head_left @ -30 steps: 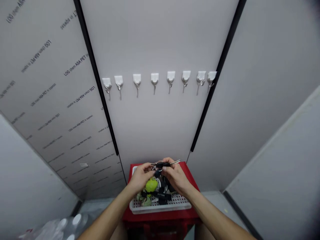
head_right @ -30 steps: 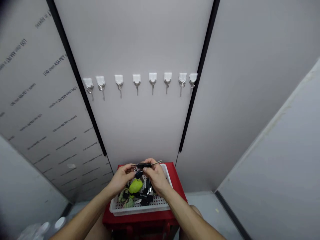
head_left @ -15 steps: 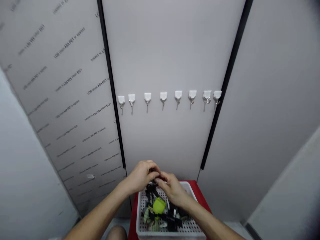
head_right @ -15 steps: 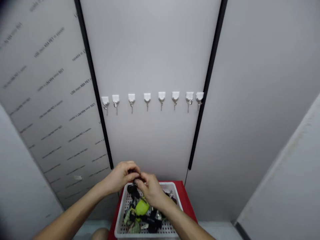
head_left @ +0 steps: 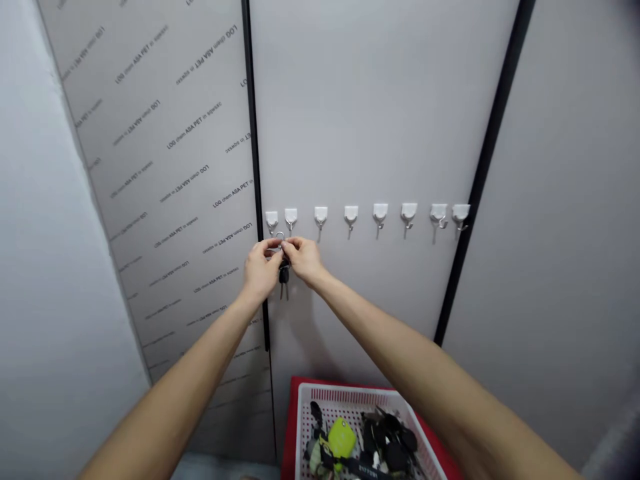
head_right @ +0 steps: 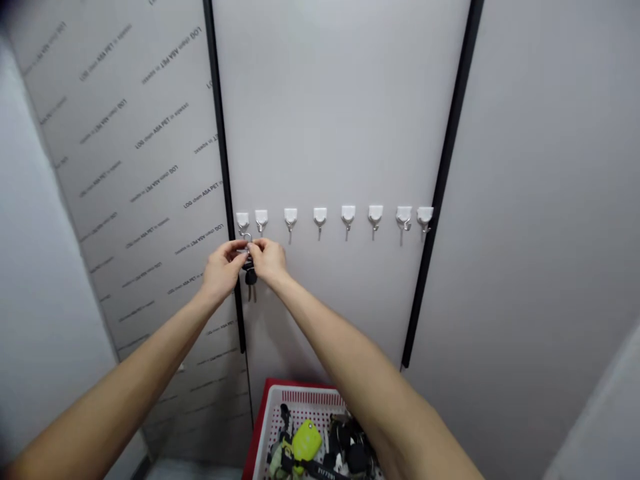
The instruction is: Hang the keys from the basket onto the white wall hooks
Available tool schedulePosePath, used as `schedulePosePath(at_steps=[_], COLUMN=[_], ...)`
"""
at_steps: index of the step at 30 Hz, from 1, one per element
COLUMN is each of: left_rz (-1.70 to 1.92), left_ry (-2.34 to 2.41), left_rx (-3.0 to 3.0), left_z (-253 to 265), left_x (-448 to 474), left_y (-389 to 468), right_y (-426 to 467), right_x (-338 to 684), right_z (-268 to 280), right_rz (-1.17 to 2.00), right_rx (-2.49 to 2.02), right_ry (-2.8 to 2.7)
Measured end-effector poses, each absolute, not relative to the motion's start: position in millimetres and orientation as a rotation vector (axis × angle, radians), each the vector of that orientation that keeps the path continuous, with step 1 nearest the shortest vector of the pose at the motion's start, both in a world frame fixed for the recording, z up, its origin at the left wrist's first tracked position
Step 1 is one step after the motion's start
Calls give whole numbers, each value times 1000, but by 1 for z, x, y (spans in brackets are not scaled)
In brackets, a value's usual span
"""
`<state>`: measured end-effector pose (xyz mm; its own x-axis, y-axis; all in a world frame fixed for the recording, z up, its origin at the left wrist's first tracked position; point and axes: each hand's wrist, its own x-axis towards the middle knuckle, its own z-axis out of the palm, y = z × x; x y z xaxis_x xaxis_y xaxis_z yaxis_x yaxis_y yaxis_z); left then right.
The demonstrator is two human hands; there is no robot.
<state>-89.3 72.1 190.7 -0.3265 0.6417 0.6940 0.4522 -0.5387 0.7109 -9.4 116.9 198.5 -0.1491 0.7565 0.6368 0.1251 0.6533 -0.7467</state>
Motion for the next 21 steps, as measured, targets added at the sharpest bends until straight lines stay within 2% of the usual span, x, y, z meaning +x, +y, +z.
schedulePosePath(at_steps=[6,13,17,21], left_rz=[1983,1883,1990,1657], left_ry=[1548,1646,1647,1485], left_rx=[1632,1622,1833,2091], left_z=[205,195,164,98], left_x=[-111,-116,-102,-63], left_y=[94,95,71,40], right_y=[131,127,110,92], right_x=[-36,-36,-9,41], right_z=[211,205,181,123], right_rz=[572,485,350,378], right_rx=[-887,-998,-859,-881], right_ry=[-1661,-1755,-1832,-2002])
